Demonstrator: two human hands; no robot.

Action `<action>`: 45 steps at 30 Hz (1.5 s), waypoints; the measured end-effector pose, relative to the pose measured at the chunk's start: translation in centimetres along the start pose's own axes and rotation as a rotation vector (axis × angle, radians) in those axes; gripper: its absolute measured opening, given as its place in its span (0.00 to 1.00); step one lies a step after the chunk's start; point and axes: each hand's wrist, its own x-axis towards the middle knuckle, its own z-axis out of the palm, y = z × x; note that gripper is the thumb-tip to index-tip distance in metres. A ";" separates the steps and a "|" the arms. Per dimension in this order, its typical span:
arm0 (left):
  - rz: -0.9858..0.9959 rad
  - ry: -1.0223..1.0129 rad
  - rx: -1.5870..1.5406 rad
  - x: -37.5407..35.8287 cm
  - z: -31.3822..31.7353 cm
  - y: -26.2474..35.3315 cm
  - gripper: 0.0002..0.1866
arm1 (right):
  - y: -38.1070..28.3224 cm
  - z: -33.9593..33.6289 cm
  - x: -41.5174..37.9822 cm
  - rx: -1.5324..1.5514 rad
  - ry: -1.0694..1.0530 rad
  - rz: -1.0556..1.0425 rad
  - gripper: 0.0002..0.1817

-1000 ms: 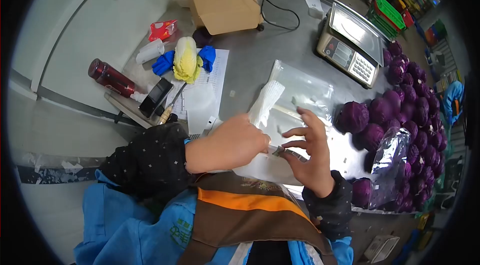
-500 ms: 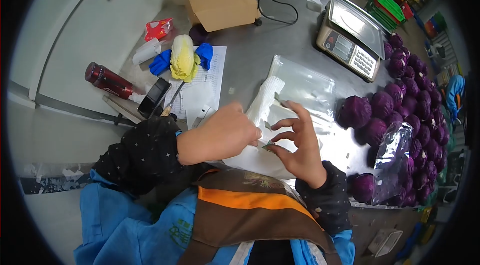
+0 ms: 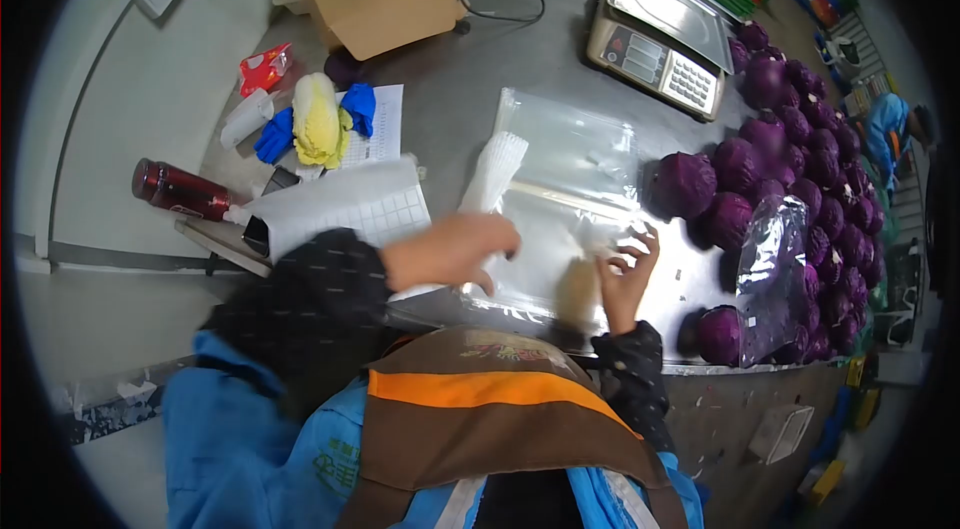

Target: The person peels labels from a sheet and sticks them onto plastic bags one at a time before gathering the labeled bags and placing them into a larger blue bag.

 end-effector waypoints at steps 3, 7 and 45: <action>0.019 -0.178 0.327 2.0 6.3 -4.8 0.18 | 2.4 0.1 0.8 -0.187 0.029 -0.066 0.43; -0.375 -0.219 -0.154 2.9 4.9 -6.9 0.07 | 2.4 -4.3 1.8 -0.204 0.223 -0.133 0.39; 0.030 -0.052 0.103 1.7 7.2 -6.6 0.09 | 2.2 -5.2 -1.7 0.155 0.302 0.227 0.20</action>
